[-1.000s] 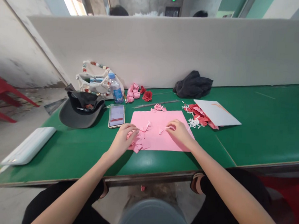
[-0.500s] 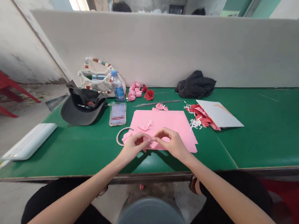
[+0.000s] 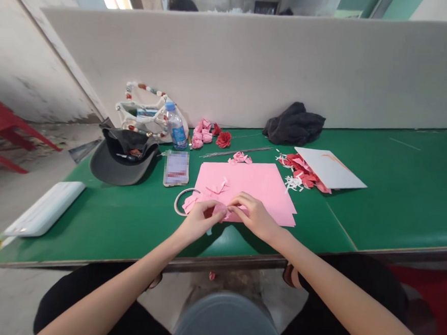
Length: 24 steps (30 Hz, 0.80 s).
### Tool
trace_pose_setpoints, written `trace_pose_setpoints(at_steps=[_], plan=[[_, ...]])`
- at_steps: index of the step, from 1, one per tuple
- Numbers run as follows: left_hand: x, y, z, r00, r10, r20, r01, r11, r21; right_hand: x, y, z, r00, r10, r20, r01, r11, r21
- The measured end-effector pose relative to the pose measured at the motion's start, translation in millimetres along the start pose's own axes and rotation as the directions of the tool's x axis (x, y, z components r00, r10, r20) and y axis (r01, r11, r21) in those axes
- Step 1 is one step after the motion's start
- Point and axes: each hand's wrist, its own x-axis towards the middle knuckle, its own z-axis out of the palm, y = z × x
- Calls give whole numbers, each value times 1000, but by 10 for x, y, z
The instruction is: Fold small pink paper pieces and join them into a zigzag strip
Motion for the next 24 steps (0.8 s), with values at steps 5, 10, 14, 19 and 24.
trace_pose_setpoints(at_steps=[5, 10, 14, 19, 24], plan=[[-13, -7, -22, 1000, -11, -6, 12, 994, 105, -12, 10, 40, 1000, 26, 0, -26, 999, 28], [-34, -3, -19, 1000, -20, -3, 20, 993, 119, -18, 32, 86, 999, 37, 12, -37, 999, 2], [-32, -8, -7, 999, -46, -26, 49, 992, 114, -29, 62, 118, 999, 23, 31, -21, 999, -40], [1, -15, -7, 998, -59, -19, 61, 995, 83, -29, 64, 100, 999, 34, 28, -33, 999, -32], [16, -4, -13, 999, -43, 11, 42, 998, 41, -23, 54, 65, 997, 72, 2, -72, 997, 15]])
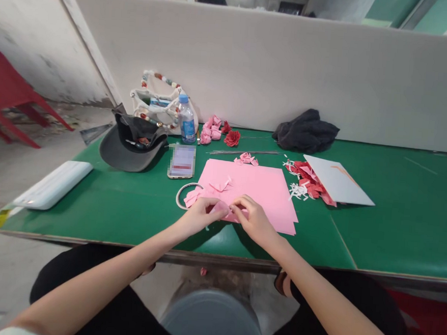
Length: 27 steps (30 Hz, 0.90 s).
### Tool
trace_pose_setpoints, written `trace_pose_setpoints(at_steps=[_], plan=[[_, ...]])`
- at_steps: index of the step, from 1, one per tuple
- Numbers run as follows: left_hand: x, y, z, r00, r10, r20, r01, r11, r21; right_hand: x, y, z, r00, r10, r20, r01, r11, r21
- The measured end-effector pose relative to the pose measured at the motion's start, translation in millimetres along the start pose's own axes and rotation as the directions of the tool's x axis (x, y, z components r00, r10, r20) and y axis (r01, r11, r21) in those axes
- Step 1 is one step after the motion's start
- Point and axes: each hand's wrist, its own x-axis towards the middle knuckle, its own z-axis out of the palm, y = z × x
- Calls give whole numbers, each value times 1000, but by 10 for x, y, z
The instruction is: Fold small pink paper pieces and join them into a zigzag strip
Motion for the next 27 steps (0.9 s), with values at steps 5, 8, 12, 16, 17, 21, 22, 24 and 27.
trace_pose_setpoints(at_steps=[5, 8, 12, 16, 17, 21, 22, 24, 27], plan=[[2, -2, -1, 999, 7, -52, -7, 1000, 3, 1, -11, -14, 1000, 29, -1, -29, 998, 49], [4, -10, 7, 999, 5, -52, -3, 999, 48, 5, -12, -8, 1000, 19, -12, -19, 999, 36], [-8, 14, 26, 999, 1, -44, 2, 997, 77, 12, -22, -19, 1000, -8, -24, 8, 1000, -19], [-24, 49, 41, 1000, -6, -21, 8, 996, 91, -11, -53, -7, 999, -30, -17, 29, 998, -56], [-25, 52, 45, 1000, -8, -14, 9, 995, 96, -19, -60, 7, 999, -34, -16, 33, 997, -63], [-22, 48, 45, 1000, 2, -1, -2, 994, 106, 9, 2, -2, 998, -43, -43, 38, 993, -113], [-20, 44, 40, 1000, 9, -5, -8, 994, 111, 39, 55, -61, 997, -46, -68, 36, 989, -143], [-14, 34, 26, 1000, 10, -17, -8, 993, 116, 117, 211, -294, 985, -51, -166, 10, 971, -239], [-8, 15, 7, 1000, -20, -10, 21, 996, 82, 204, 503, -879, 905, 4, -425, -203, 883, -424]])
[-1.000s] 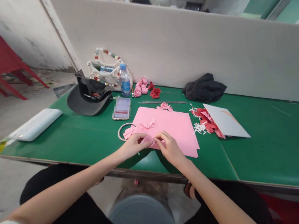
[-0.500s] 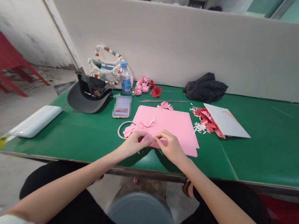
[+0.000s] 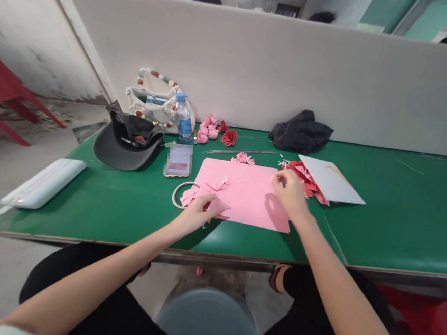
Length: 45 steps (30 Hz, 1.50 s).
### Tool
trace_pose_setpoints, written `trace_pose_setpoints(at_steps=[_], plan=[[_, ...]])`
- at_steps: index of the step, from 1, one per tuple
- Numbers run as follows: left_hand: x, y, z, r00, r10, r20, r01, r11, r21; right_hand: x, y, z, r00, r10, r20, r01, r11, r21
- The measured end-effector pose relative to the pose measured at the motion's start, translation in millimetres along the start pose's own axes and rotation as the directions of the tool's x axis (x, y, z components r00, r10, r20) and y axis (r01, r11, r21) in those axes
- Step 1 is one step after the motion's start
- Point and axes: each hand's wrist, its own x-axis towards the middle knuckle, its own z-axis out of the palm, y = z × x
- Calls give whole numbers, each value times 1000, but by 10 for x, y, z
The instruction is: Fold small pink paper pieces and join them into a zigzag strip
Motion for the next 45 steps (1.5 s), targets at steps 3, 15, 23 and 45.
trace_pose_setpoints(at_steps=[3, 15, 23, 45], plan=[[1, -17, -7, 999, -16, 45, 19, 998, -60, 215, 443, -370, 980, 196, -40, -200, 957, -209], [28, -33, 20, 999, 7, 52, 0, 990, -139, 198, 757, -518, 928, 360, 93, -319, 899, -301], [-8, 63, 25, 999, -25, -20, 18, 955, -297, 170, 823, -534, 937, 328, 119, -283, 914, -290], [-32, 49, 79, 998, -29, 63, 56, 874, -483, -424, -562, 201, 735, -56, 676, -548, 538, 640]])
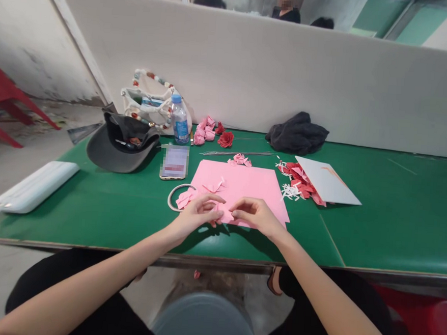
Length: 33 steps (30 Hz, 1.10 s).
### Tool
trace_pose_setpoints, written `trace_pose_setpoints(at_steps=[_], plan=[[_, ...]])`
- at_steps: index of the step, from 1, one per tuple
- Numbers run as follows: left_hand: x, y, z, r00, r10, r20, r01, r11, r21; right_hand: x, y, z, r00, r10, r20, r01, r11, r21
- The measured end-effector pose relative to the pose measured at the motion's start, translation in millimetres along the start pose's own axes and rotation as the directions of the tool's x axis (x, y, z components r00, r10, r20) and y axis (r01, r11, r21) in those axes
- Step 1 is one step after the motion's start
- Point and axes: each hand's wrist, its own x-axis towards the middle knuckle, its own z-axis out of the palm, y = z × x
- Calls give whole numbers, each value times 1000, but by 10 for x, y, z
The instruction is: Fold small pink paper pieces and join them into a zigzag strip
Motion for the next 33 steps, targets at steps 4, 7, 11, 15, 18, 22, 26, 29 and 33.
trace_pose_setpoints(at_steps=[4, 7, 11, 15, 18, 22, 26, 29, 33], plan=[[1, -35, 13, 1000, -17, 7, 17, 1000, 9, -3, 29, 34, 1000, 24, 6, -24, 999, 33], [0, -84, 29, 999, -19, 29, 19, 1000, -2, -5, 62, 101, 998, 51, 27, -52, 996, 67], [-7, -100, 44, 999, -6, 40, 6, 1000, -2, 0, 116, 152, 999, 48, 14, -49, 997, 66], [-14, -42, 34, 999, -30, 36, 29, 999, 23, 13, 132, 142, 999, 36, -31, -35, 999, 22], [-17, 1, 23, 1000, -16, 16, 15, 997, 78, 10, 113, 140, 997, 7, -78, -11, 999, -47], [-13, 5, 16, 1000, -12, 7, 11, 998, 64, -8, 125, 180, 982, -76, -176, 36, 974, -222], [-4, -35, 20, 1000, -21, -1, 21, 1000, 4, -20, 206, 259, 959, -121, -257, 60, 970, -234], [-3, -55, 28, 1000, -13, 25, 14, 1000, -10, -27, 237, 312, 953, -111, -281, 72, 986, -148], [-13, -65, 23, 997, 72, 16, -73, 982, 173, -35, 222, 317, 954, -95, -283, 56, 988, -145]])
